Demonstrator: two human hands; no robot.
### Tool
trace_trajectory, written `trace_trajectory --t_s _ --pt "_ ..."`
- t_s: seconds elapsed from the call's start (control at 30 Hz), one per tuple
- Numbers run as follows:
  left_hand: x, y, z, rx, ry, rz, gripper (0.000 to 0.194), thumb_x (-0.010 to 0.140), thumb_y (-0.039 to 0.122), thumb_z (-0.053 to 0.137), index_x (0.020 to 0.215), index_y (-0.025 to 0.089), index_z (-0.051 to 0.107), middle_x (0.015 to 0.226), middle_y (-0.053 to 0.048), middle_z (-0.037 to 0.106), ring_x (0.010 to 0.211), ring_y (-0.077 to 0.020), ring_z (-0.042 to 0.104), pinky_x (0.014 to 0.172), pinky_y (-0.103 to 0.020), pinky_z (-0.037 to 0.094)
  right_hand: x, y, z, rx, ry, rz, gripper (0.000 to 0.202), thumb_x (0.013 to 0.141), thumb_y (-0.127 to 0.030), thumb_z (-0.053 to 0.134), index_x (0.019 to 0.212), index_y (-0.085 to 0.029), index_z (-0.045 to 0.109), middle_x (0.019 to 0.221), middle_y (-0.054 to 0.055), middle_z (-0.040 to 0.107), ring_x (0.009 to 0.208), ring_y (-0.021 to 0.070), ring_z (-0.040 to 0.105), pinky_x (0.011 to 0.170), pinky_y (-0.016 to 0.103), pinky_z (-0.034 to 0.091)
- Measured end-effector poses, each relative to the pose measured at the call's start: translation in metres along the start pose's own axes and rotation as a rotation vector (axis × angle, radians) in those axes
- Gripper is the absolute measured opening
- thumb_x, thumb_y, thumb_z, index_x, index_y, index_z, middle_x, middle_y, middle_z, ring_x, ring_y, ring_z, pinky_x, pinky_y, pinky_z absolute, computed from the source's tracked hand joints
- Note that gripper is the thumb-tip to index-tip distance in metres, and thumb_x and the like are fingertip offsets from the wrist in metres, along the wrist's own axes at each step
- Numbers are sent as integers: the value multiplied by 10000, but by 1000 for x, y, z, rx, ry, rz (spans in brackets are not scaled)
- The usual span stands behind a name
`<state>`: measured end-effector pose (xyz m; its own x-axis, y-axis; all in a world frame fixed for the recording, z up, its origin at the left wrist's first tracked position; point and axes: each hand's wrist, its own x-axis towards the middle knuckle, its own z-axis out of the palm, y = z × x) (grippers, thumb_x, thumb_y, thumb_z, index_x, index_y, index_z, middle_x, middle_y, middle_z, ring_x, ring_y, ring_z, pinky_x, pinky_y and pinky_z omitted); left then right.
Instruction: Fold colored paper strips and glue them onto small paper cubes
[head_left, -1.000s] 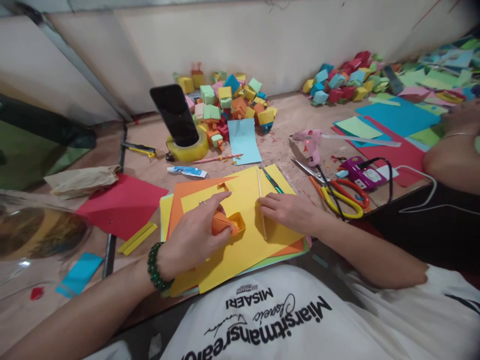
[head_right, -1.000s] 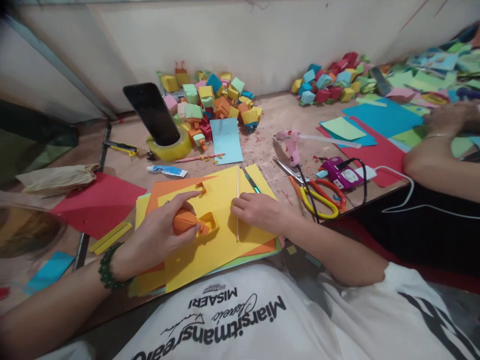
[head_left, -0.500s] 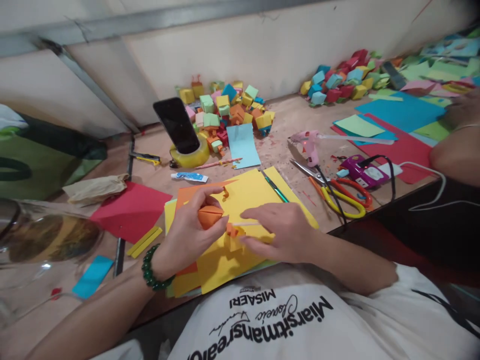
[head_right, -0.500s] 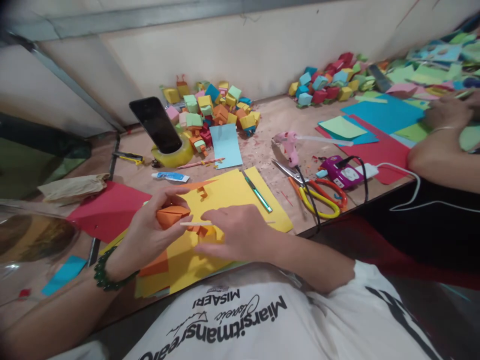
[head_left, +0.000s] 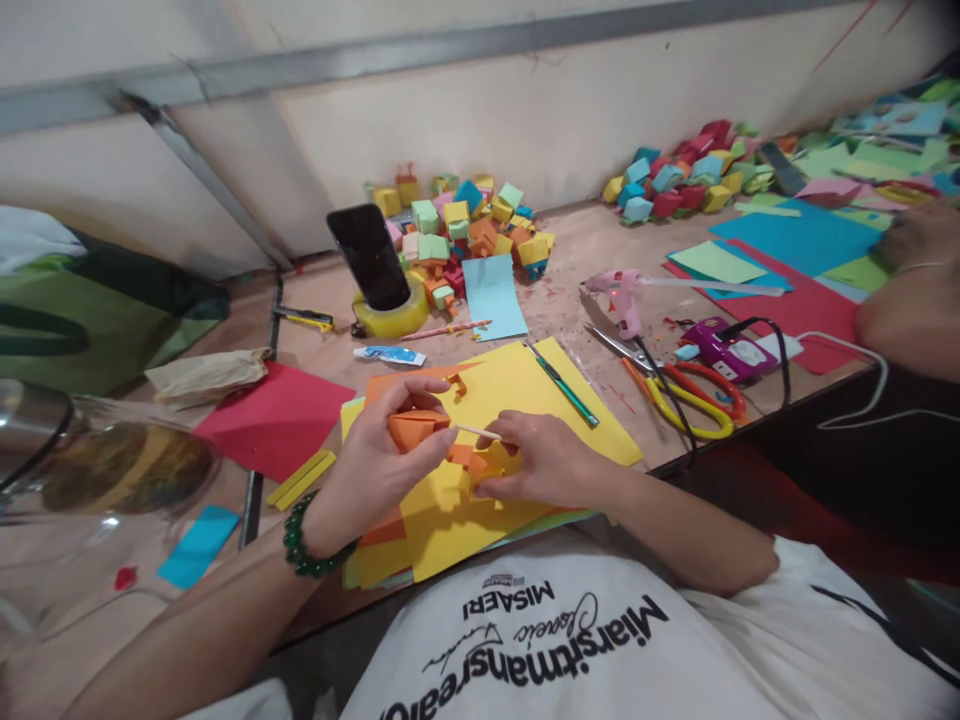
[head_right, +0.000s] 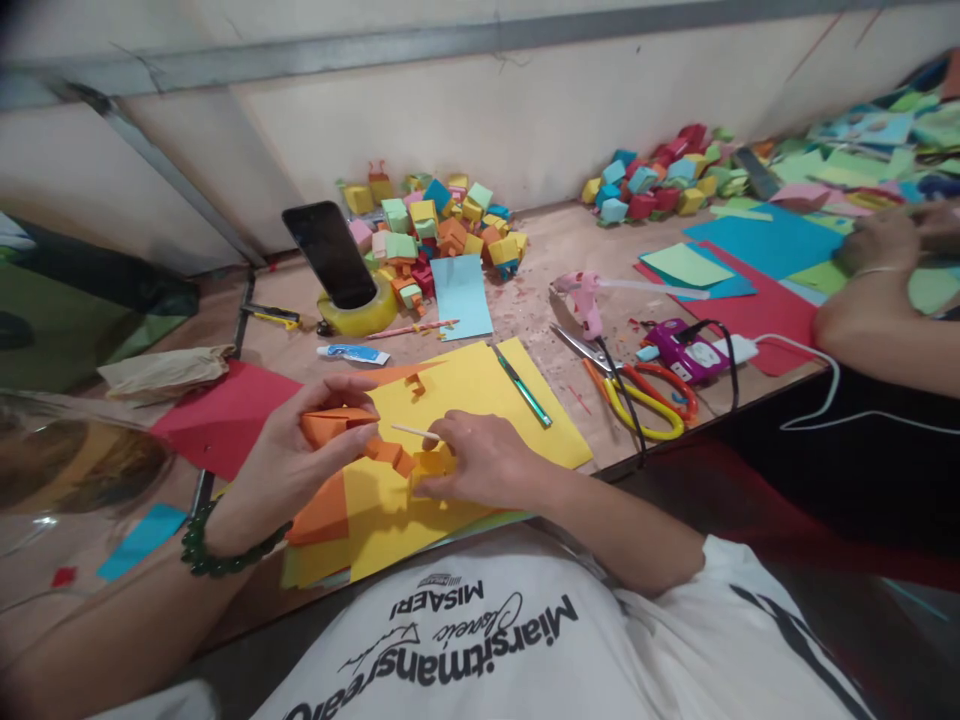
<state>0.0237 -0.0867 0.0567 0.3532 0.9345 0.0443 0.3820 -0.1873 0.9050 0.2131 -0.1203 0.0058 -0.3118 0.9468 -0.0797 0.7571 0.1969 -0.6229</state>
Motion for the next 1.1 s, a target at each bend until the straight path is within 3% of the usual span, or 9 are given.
trace_trajectory --t_s 0.1,0.23,0.37,0.57,0.7,0.8,0.9,1.1 --pt "0 1 -6 -36 63 -24 336 737 366 681 1011 188 605 818 -27 618 764 -173 621 649 -274 545 -2 -1 0 24 -9 -1 380 676 -408 789 963 -204 647 878 24 660 734 173 617 645 289 425" --pt "-2 1 -14 -121 140 -16 342 752 396 694 1027 207 618 843 -23 618 738 -161 612 623 -261 553 -7 -6 -1 55 -17 2 525 643 -378 820 1081 -217 581 1049 56 663 884 220 649 720 333 476" --pt "-5 2 -20 -174 210 37 316 776 400 681 1032 222 631 872 -17 614 762 -156 620 621 -241 553 -11 -7 3 48 -77 14 517 700 -323 786 1147 -231 545 1016 53 701 835 224 670 702 340 497" --pt "-9 0 -24 -182 290 69 367 764 397 695 1074 218 616 908 -29 611 827 -168 623 604 -221 538 -7 6 16 -114 84 -163 601 801 -206 644 1357 -247 419 1260 97 606 864 211 681 680 335 522" --pt "-8 -9 -20 -126 252 86 372 776 379 692 1096 214 597 941 -38 605 892 -178 608 664 -235 539 -11 12 2 -103 99 -246 579 780 -289 701 1314 -242 483 1269 90 591 931 217 675 762 362 545" --pt "-5 -11 -13 -74 188 64 358 781 380 679 1078 200 589 934 -35 604 856 -170 610 689 -254 534 -17 4 -16 17 289 -317 411 803 -398 696 1162 -236 577 1142 76 644 1028 213 646 850 343 535" --pt "-3 -10 -3 -45 155 59 343 767 375 670 1042 188 587 904 -32 615 827 -171 621 734 -283 530 -19 -11 -24 32 461 -399 324 834 -451 654 1061 -228 592 1067 81 664 1002 208 649 815 319 538" --pt "-5 -7 5 -44 43 40 327 724 353 684 980 183 572 880 -39 642 822 -188 640 735 -307 542 -4 -24 -11 68 369 -260 148 821 -288 638 935 -217 575 869 1 698 689 123 630 620 224 450"
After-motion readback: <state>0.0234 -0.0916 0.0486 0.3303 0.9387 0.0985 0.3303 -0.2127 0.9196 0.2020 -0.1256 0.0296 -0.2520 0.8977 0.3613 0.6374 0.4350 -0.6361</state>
